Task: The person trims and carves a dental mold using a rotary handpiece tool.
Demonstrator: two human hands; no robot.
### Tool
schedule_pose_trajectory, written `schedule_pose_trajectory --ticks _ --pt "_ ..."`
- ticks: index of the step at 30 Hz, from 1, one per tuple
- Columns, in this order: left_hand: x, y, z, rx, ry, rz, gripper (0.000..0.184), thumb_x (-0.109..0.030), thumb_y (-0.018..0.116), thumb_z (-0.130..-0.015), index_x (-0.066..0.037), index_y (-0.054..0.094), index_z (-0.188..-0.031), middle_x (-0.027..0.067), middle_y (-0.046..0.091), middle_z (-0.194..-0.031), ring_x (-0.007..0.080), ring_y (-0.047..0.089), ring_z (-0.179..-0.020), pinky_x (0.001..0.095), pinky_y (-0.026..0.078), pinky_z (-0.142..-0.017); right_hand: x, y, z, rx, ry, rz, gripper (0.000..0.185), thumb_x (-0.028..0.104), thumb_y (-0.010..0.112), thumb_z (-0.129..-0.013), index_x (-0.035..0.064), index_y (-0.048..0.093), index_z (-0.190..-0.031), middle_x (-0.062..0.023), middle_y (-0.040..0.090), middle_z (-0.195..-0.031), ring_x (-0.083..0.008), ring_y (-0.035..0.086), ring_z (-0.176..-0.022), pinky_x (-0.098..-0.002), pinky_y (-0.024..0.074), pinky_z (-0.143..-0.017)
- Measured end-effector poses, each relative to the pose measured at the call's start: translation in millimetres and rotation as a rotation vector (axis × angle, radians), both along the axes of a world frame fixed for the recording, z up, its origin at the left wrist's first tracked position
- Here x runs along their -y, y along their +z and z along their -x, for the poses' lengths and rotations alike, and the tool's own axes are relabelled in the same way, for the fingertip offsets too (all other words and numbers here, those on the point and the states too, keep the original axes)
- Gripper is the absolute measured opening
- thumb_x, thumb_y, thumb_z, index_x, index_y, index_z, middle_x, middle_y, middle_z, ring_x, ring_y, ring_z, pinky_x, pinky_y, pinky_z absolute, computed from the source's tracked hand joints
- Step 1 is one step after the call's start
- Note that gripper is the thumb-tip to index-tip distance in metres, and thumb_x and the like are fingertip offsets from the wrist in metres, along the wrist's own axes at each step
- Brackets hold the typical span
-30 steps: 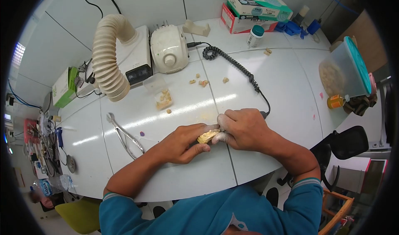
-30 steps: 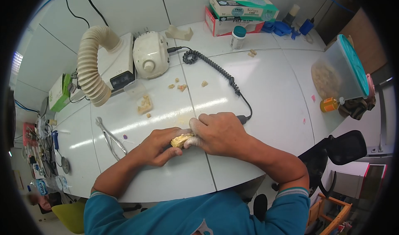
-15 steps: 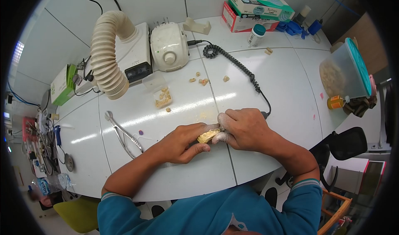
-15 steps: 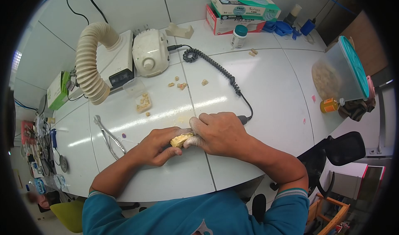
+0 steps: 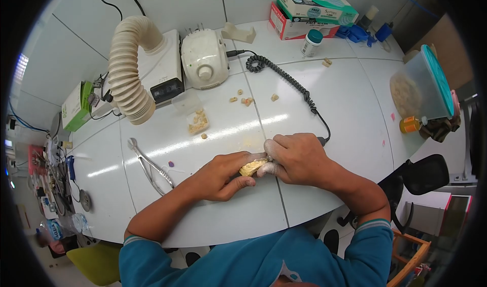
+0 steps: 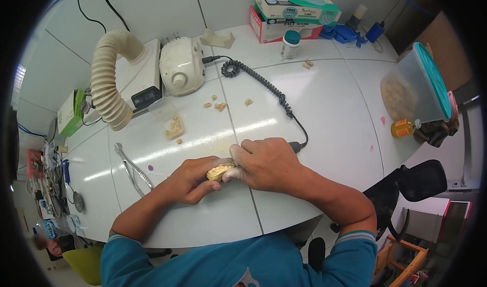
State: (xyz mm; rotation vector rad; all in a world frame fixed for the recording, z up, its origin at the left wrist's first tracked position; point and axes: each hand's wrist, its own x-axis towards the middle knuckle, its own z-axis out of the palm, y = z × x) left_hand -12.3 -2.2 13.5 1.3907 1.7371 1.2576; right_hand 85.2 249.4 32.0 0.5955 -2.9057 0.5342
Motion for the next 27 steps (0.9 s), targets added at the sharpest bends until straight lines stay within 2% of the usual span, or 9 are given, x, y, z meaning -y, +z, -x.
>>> schedule_pose_trajectory --ticks 7,10,13,27 --pt "-0.3 -3.4 -0.2 -0.025 -0.007 -0.038 0.047 -0.023 0.071 -0.105 -0.004 0.061 -0.147 0.0152 0.067 -0.099 0.0356 0.068 -0.086 0.0447 0.054 -0.081 0.6 1.0 -1.2 -0.001 -0.001 0.007 0.046 0.051 0.08 -0.092 0.0075 0.067 -0.096 -0.0075 0.065 -0.08 -0.0295 0.069 -0.065 -0.0426 0.0535 -0.058" --pt "1.9 -0.5 1.3 0.009 -0.015 0.053 0.048 -0.029 0.072 -0.104 -0.002 0.064 -0.143 0.0147 0.072 -0.106 0.0339 0.072 -0.091 0.0427 0.056 -0.087 0.4 0.0 -0.9 -0.006 0.003 -0.002 0.045 0.05 0.081 -0.092 0.0074 0.068 -0.097 -0.0075 0.065 -0.08 -0.0294 0.069 -0.066 -0.0425 0.0534 -0.059" --pt "2.2 -0.7 0.7 0.008 -0.008 0.057 0.048 -0.029 0.072 -0.104 -0.002 0.064 -0.143 0.0155 0.072 -0.107 0.0344 0.072 -0.093 0.0429 0.056 -0.088 0.5 1.4 -1.2 0.007 0.003 -0.004 0.044 0.049 0.081 -0.092 0.0072 0.069 -0.098 -0.0076 0.065 -0.08 -0.0291 0.069 -0.066 -0.0424 0.0535 -0.059" --pt "3.4 -5.3 1.4 -0.007 -0.017 0.071 0.047 -0.028 0.072 -0.104 -0.001 0.064 -0.141 0.0157 0.071 -0.106 0.0343 0.071 -0.092 0.0432 0.055 -0.088 0.6 2.3 -0.8 0.048 -0.001 -0.03 0.048 0.051 0.08 -0.093 0.0051 0.071 -0.103 -0.0081 0.066 -0.081 -0.0284 0.07 -0.067 -0.0417 0.0536 -0.059"
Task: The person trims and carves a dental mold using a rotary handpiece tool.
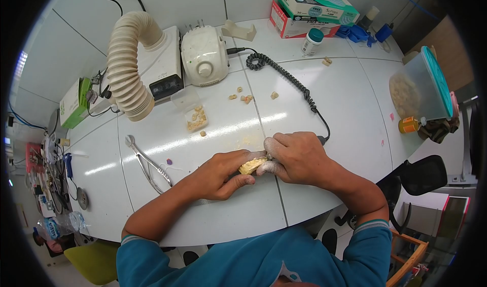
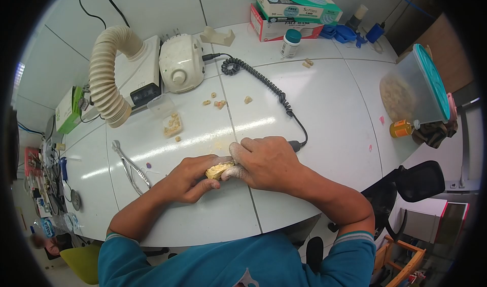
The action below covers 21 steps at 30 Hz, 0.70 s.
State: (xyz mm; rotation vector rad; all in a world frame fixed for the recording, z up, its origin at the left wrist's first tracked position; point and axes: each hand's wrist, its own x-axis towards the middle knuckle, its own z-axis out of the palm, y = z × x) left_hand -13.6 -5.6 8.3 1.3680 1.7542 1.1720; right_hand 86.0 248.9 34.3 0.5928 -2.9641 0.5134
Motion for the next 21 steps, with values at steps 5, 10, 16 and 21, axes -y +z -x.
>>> schedule_pose_trajectory --ticks 5,10,16,21 --pt "-0.6 -2.5 -1.2 -0.001 0.012 -0.037 0.042 -0.029 0.07 -0.105 -0.003 0.065 -0.138 0.0151 0.069 -0.102 0.0339 0.069 -0.089 0.0437 0.054 -0.084 -0.1 0.5 0.0 0.001 0.0 0.007 0.048 0.05 0.081 -0.093 0.0049 0.071 -0.104 -0.0082 0.067 -0.082 -0.0286 0.07 -0.067 -0.0418 0.0537 -0.059" --pt "-3.1 1.2 -3.5 0.016 0.025 -0.084 0.039 -0.027 0.068 -0.107 -0.006 0.065 -0.14 0.015 0.066 -0.098 0.0345 0.067 -0.085 0.0454 0.052 -0.079 -0.9 -0.9 -0.2 -0.001 0.007 -0.002 0.048 0.049 0.081 -0.093 0.0046 0.072 -0.106 -0.0083 0.067 -0.082 -0.0285 0.07 -0.067 -0.0414 0.054 -0.059" --pt "-2.6 0.3 -2.7 0.006 0.014 -0.084 0.043 -0.027 0.068 -0.107 -0.006 0.062 -0.144 0.0155 0.067 -0.098 0.0353 0.067 -0.085 0.0455 0.053 -0.08 -0.3 -2.9 -0.4 -0.017 0.008 0.006 0.047 0.048 0.081 -0.093 0.0049 0.071 -0.107 -0.0083 0.067 -0.082 -0.0281 0.07 -0.067 -0.041 0.0541 -0.059" --pt "-2.2 -0.8 -2.7 0.011 0.019 -0.08 0.039 -0.028 0.068 -0.107 -0.006 0.065 -0.139 0.0151 0.066 -0.095 0.0345 0.066 -0.082 0.0456 0.052 -0.077 -0.1 -2.2 0.1 -0.012 0.015 0.005 0.046 0.048 0.081 -0.093 0.0052 0.069 -0.104 -0.0085 0.067 -0.082 -0.0286 0.07 -0.066 -0.0414 0.054 -0.059"
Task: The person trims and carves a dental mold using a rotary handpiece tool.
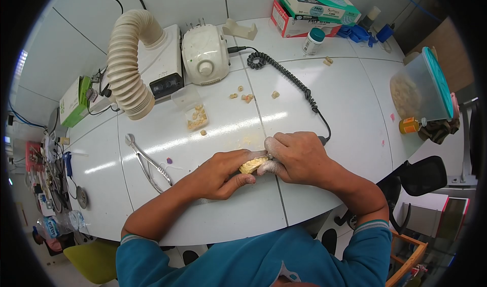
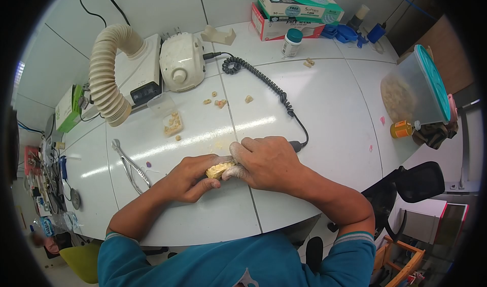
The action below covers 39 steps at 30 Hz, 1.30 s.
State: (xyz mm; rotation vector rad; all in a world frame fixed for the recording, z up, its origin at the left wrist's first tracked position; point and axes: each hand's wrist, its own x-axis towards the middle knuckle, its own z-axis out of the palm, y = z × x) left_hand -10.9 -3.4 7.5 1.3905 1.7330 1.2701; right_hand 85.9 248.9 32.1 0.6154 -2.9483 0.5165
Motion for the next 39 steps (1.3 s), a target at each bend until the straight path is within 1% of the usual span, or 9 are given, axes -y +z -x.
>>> schedule_pose_trajectory --ticks 7,10,16,19,22,31,34,39 --pt "-0.4 -1.1 -0.2 -0.001 0.006 -0.008 0.034 -0.029 0.068 -0.108 -0.006 0.067 -0.132 0.0149 0.065 -0.093 0.0339 0.066 -0.08 0.0457 0.051 -0.075 1.1 0.9 -0.3 -0.011 -0.01 0.015 0.045 0.048 0.081 -0.092 0.0059 0.069 -0.101 -0.0086 0.066 -0.08 -0.0292 0.069 -0.065 -0.0424 0.054 -0.059" --pt "2.2 -2.6 2.2 -0.012 -0.012 0.057 0.045 -0.034 0.069 -0.107 -0.002 0.066 -0.139 0.0138 0.071 -0.1 0.0332 0.071 -0.088 0.0423 0.055 -0.085 1.3 0.6 -0.4 -0.015 -0.011 0.022 0.045 0.048 0.081 -0.092 0.0059 0.068 -0.101 -0.0086 0.066 -0.08 -0.0292 0.069 -0.065 -0.0425 0.0537 -0.058" --pt "1.5 -1.2 2.3 -0.001 -0.016 0.069 0.044 -0.034 0.069 -0.107 -0.003 0.066 -0.138 0.0137 0.071 -0.099 0.0331 0.071 -0.087 0.0428 0.055 -0.084 0.9 -0.1 -0.3 -0.017 -0.007 0.019 0.045 0.047 0.081 -0.092 0.0056 0.068 -0.1 -0.0084 0.065 -0.08 -0.0291 0.069 -0.065 -0.0425 0.0531 -0.057" --pt "-0.6 0.4 -0.6 0.021 0.006 0.004 0.033 -0.029 0.068 -0.108 -0.004 0.067 -0.13 0.0155 0.065 -0.093 0.0337 0.066 -0.079 0.0456 0.051 -0.075 1.1 0.3 -0.3 -0.018 -0.005 0.015 0.044 0.047 0.082 -0.092 0.0056 0.068 -0.1 -0.0082 0.065 -0.08 -0.029 0.069 -0.065 -0.0424 0.0528 -0.057" --pt "1.8 -1.1 2.3 -0.01 -0.011 0.06 0.043 -0.034 0.069 -0.107 -0.003 0.066 -0.137 0.0137 0.071 -0.098 0.0328 0.071 -0.086 0.0427 0.055 -0.082 1.4 0.2 -0.1 -0.016 -0.007 0.01 0.044 0.048 0.081 -0.092 0.0058 0.068 -0.1 -0.008 0.065 -0.079 -0.0289 0.069 -0.064 -0.0421 0.0523 -0.056" --pt "0.6 1.7 0.2 0.009 0.016 0.029 0.041 -0.032 0.07 -0.106 -0.004 0.067 -0.136 0.0133 0.07 -0.098 0.033 0.07 -0.085 0.0427 0.054 -0.081 2.3 1.1 0.3 -0.033 -0.008 0.013 0.05 0.056 0.076 -0.095 0.0065 0.066 -0.098 -0.0077 0.064 -0.076 -0.0289 0.068 -0.063 -0.0422 0.051 -0.056" --pt "1.1 1.7 1.4 -0.009 -0.01 0.017 0.042 -0.027 0.068 -0.106 -0.003 0.063 -0.141 0.0177 0.069 -0.098 0.037 0.069 -0.086 0.0466 0.053 -0.08 2.8 0.9 0.3 -0.033 -0.013 0.007 0.051 0.057 0.075 -0.095 0.0065 0.066 -0.098 -0.0075 0.064 -0.076 -0.0288 0.068 -0.063 -0.0419 0.0509 -0.056" --pt "0.1 2.4 0.0 0.009 0.001 0.0 0.039 -0.026 0.068 -0.106 -0.003 0.064 -0.137 0.0175 0.068 -0.098 0.0372 0.068 -0.086 0.0471 0.053 -0.08 3.0 0.3 0.0 -0.031 -0.02 0.0 0.053 0.058 0.074 -0.095 0.0063 0.067 -0.099 -0.0074 0.063 -0.076 -0.0285 0.068 -0.064 -0.0412 0.0509 -0.056"
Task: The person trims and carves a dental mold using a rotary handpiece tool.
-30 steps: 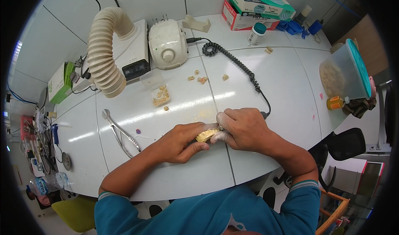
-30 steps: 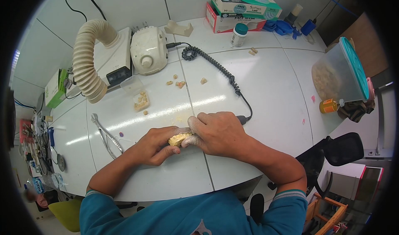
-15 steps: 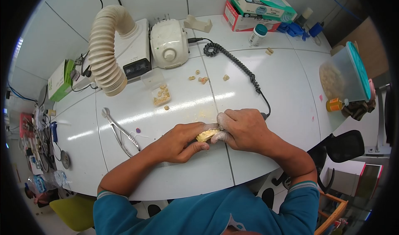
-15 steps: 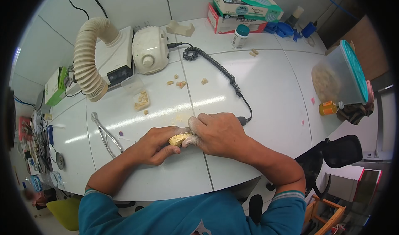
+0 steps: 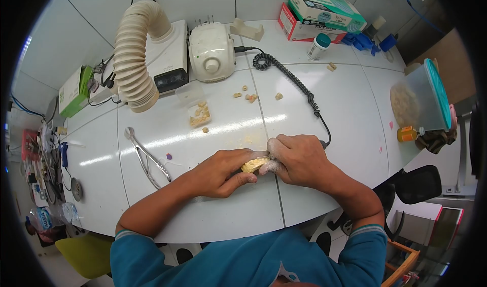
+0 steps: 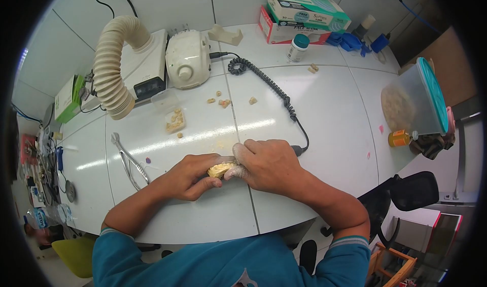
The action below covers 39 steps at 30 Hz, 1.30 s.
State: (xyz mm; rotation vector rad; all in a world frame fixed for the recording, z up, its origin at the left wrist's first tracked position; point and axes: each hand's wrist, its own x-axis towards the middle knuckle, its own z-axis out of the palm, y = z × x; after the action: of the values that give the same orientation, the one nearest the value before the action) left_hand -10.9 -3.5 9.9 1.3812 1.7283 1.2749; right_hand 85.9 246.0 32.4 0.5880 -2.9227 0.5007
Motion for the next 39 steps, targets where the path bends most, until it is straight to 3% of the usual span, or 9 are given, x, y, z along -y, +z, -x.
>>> schedule_pose_trajectory --ticks 22,28,31,39 --pt "1.3 -5.7 1.0 0.007 -0.003 0.021 0.048 -0.028 0.071 -0.105 -0.003 0.063 -0.145 0.0154 0.071 -0.102 0.0358 0.072 -0.089 0.044 0.055 -0.083 0.0 -0.3 0.2 0.008 0.005 0.003 0.058 0.063 0.072 -0.096 0.0051 0.068 -0.099 -0.0084 0.064 -0.077 -0.0284 0.069 -0.064 -0.0407 0.0517 -0.056" --pt "1.7 -7.0 2.1 -0.002 -0.013 0.041 0.045 -0.027 0.071 -0.105 -0.003 0.064 -0.142 0.0157 0.071 -0.102 0.0357 0.071 -0.089 0.044 0.055 -0.083 0.2 0.8 0.2 0.016 0.005 -0.006 0.057 0.062 0.071 -0.096 0.0057 0.068 -0.098 -0.0081 0.064 -0.076 -0.0278 0.068 -0.063 -0.0404 0.0513 -0.056" --pt "-0.4 -2.9 0.3 0.005 -0.004 0.005 0.034 -0.029 0.067 -0.108 -0.003 0.065 -0.13 0.0176 0.068 -0.096 0.0356 0.069 -0.085 0.0462 0.053 -0.08 0.0 0.5 0.2 0.008 0.009 -0.007 0.057 0.062 0.071 -0.096 0.0058 0.067 -0.098 -0.0079 0.063 -0.076 -0.0273 0.067 -0.062 -0.0401 0.0511 -0.055" --pt "0.8 -4.3 1.8 0.005 -0.012 0.028 0.035 -0.028 0.069 -0.106 -0.003 0.067 -0.13 0.016 0.069 -0.098 0.0357 0.07 -0.087 0.045 0.054 -0.081 -0.4 0.7 0.1 -0.003 0.013 -0.004 0.055 0.061 0.072 -0.096 0.006 0.068 -0.099 -0.0072 0.063 -0.076 -0.0265 0.067 -0.062 -0.0396 0.051 -0.055"
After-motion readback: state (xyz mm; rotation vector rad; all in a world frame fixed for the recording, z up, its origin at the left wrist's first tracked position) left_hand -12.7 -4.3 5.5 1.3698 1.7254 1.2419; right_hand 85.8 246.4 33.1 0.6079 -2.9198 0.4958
